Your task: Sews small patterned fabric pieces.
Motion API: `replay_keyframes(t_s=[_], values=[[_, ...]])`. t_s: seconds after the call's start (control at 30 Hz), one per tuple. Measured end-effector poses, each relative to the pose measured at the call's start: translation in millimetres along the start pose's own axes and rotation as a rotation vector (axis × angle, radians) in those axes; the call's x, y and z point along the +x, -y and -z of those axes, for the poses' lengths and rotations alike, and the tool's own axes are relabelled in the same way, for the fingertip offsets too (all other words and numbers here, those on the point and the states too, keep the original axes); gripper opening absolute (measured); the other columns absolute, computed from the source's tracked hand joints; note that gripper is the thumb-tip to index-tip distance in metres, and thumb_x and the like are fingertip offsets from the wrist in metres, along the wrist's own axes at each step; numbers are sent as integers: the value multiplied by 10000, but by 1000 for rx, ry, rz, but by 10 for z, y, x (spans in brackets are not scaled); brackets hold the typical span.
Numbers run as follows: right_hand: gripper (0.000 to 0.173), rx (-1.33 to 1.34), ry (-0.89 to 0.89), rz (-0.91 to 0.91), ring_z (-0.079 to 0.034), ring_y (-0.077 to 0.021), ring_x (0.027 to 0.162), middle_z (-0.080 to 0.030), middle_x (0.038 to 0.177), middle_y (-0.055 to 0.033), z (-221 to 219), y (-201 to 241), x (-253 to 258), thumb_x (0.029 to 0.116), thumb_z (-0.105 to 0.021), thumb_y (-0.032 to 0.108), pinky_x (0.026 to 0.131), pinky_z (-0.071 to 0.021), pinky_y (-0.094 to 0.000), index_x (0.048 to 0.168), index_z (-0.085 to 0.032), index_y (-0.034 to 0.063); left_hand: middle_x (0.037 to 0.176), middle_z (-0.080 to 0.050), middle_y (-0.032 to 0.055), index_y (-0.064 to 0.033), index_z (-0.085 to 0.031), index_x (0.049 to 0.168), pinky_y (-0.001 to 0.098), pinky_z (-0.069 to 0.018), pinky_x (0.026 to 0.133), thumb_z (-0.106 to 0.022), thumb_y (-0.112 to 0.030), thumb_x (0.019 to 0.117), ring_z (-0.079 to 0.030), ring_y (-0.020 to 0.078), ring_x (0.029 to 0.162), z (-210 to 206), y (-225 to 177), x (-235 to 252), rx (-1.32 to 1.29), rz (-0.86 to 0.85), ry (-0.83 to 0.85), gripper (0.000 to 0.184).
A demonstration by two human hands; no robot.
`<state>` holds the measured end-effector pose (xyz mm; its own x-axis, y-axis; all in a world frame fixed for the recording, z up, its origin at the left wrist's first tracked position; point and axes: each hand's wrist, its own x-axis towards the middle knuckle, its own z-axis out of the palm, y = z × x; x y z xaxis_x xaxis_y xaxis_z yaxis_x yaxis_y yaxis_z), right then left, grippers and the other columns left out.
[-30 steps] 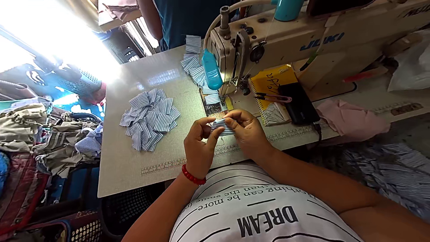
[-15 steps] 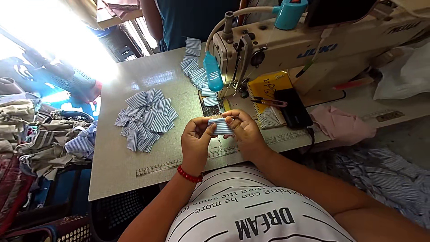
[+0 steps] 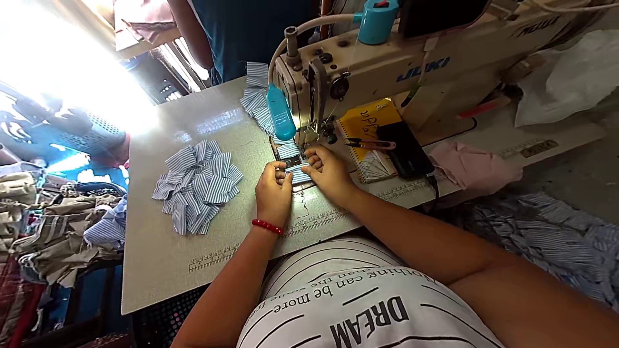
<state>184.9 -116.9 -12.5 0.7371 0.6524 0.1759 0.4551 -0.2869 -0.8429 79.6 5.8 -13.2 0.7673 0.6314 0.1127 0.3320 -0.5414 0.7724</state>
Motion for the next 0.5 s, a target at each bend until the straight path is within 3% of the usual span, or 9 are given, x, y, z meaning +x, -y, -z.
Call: replay_keyframes(t_s=[0.07,0.17,0.3,0.37,0.43,0.5], values=[[353,-101,7,37,-662,-265,816,-654,979,-156,-44,1,49,947,-721,57,739,-584,-413,1276,-603,10,934,-676,106,-48,-601,1250,395,-566,736,-669,-117,987,-667,216,790,0,-2,37,170,-55,38,281],[334,-179,7,54,-677,-315,900,-663,1038,-196,-107,-36,110,935,-722,46,822,-581,-456,1251,-633,-16,1166,-638,198,2,-657,1191,520,-516,937,-676,-68,949,-633,362,1071,-27,85,53,299,-265,15,252],[301,-193,-27,46,-668,-336,961,-632,1129,-227,-114,-38,102,912,-751,56,846,-577,-461,1186,-649,-16,1181,-714,131,-62,-768,1087,541,-491,967,-621,-23,950,-644,343,1148,-33,185,67,383,-545,44,205],[236,-213,-47,77,-658,-334,1023,-625,1158,-210,-77,-35,53,918,-741,56,874,-578,-454,1138,-673,3,1195,-727,113,-80,-771,1127,561,-480,985,-595,-10,960,-656,330,1166,-38,193,52,433,-561,97,253],[175,-293,-39,156,-606,-360,1168,-661,1205,-175,-18,-50,-34,945,-697,98,981,-514,-511,1100,-740,28,1213,-724,110,-91,-763,1175,566,-472,989,-588,-18,966,-659,327,1164,-44,195,54,458,-554,118,282],[219,-437,19,199,-549,-371,1299,-684,1276,-119,25,-99,-133,981,-641,199,1045,-447,-576,1115,-778,93,1232,-717,110,-105,-754,1213,572,-469,989,-588,-29,969,-655,329,1168,-45,195,58,473,-549,132,304]])
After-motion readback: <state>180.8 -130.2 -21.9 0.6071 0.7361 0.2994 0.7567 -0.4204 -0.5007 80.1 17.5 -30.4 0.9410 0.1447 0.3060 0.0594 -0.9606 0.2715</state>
